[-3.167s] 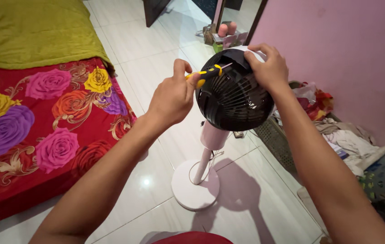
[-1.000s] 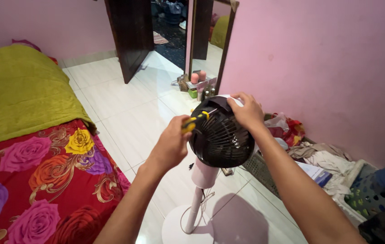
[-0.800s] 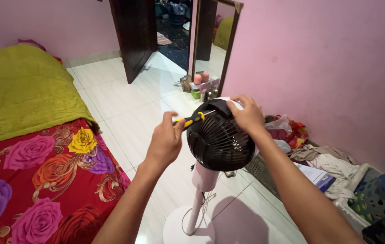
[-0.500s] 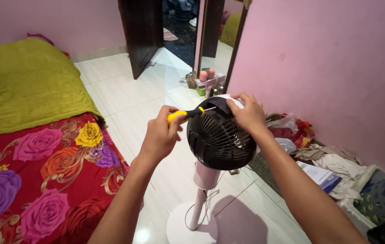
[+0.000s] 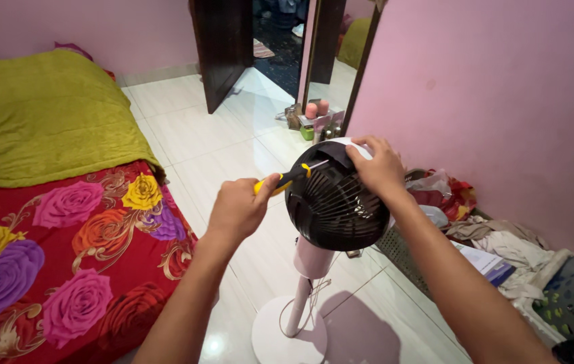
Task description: The person kneels on the bedroom floor and uses a screwdriver to unscrew the rear grille of a pedestal fan, removes the front cover and blade assembly, then repositions the fan and tightens the screws to reattach the grille.
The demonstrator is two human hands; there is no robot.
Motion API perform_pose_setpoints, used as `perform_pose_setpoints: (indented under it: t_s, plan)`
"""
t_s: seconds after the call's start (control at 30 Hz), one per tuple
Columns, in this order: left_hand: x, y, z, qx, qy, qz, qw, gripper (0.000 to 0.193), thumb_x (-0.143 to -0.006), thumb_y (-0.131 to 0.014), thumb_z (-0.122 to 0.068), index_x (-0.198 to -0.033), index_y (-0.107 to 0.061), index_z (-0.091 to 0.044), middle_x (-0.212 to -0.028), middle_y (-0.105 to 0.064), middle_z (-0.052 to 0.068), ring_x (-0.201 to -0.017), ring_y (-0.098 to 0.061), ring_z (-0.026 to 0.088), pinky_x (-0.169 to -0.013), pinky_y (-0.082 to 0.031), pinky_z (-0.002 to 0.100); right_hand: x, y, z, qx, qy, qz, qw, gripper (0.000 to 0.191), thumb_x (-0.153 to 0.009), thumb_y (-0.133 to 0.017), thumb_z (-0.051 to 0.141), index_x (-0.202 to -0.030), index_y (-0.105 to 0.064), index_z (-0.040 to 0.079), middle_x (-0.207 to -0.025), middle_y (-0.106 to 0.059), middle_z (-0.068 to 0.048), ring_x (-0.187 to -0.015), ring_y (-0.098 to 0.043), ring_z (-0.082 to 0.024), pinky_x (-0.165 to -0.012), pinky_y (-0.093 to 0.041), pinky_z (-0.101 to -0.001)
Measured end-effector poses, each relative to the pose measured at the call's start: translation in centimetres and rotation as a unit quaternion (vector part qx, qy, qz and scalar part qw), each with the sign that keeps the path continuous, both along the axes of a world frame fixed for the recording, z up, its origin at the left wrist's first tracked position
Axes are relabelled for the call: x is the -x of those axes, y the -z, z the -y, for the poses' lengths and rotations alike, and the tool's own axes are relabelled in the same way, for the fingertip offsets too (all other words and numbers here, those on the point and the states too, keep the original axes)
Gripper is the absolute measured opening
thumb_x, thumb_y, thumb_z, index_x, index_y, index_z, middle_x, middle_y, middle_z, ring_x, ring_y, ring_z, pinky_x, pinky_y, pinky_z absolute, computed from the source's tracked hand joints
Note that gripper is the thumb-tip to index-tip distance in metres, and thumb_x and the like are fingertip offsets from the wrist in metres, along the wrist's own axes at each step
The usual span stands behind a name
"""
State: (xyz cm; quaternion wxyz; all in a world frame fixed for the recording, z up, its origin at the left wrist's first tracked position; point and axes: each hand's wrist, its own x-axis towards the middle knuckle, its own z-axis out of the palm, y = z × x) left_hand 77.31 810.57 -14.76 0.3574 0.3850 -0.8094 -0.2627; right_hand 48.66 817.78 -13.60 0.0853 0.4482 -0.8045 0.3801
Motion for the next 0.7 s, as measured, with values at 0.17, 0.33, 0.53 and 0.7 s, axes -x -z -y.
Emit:
perform_pose_setpoints:
  t_s: [0.17, 0.33, 0.53, 0.7]
  plan:
    - [0.8, 1.1, 0.0, -0.051, 0.033, -0.138, 0.989, 0.033, -0.105, -0.065, -0.032, -0.103, -0.055, 0.0, -0.076, -0.067, 0.02, -0.066, -0.065, 0.03, -0.06, -0.049, 0.038, -0.3, 0.1, -0.5, 0.012, -0.009, -0.005, 1.0, 0.041, -0.089, -0.067, 0.051, -0.116, -0.074, 0.022, -0.13, -0.067, -0.009, -0.12, -0.06, -0.037, -0.102, -0.045, -0.0475]
    - [0.1, 1.6, 0.4, -0.1, 0.218, -0.233, 0.943, 0.054, -0.091, -0.068, -0.015, -0.13, -0.032, -0.003, -0.103, -0.059, 0.022, -0.068, -0.064, 0.027, -0.059, -0.048, 0.04, -0.8, 0.1, -0.8, 0.002, -0.005, -0.004, 1.0, 0.041, -0.088, -0.067, 0.051, -0.117, -0.074, 0.023, -0.131, -0.066, -0.007, -0.12, -0.06, -0.037, -0.102, -0.045, -0.0479]
    - [-0.8, 0.7, 0.8, -0.032, 0.013, -0.035, 0.999, 0.046, -0.102, -0.059, -0.043, -0.091, -0.064, 0.002, -0.069, -0.065, 0.026, -0.062, -0.065, 0.04, -0.061, -0.05, 0.046, -0.8, 0.4, -0.7, 0.019, -0.015, -0.014, 1.0, 0.04, -0.089, -0.068, 0.05, -0.117, -0.074, 0.022, -0.131, -0.066, -0.008, -0.121, -0.06, -0.037, -0.102, -0.045, -0.0484]
    - [-0.6, 0.5, 1.0, -0.027, -0.022, 0.006, 0.999, 0.074, -0.108, -0.043, -0.056, -0.078, -0.073, 0.004, -0.068, -0.062, 0.029, -0.07, -0.062, 0.049, -0.07, -0.049, 0.053, -0.9, 0.6, -0.3, 0.036, -0.034, -0.026, 0.998, 0.037, -0.089, -0.069, 0.047, -0.115, -0.075, 0.022, -0.127, -0.068, -0.008, -0.121, -0.061, -0.034, -0.104, -0.045, -0.0481]
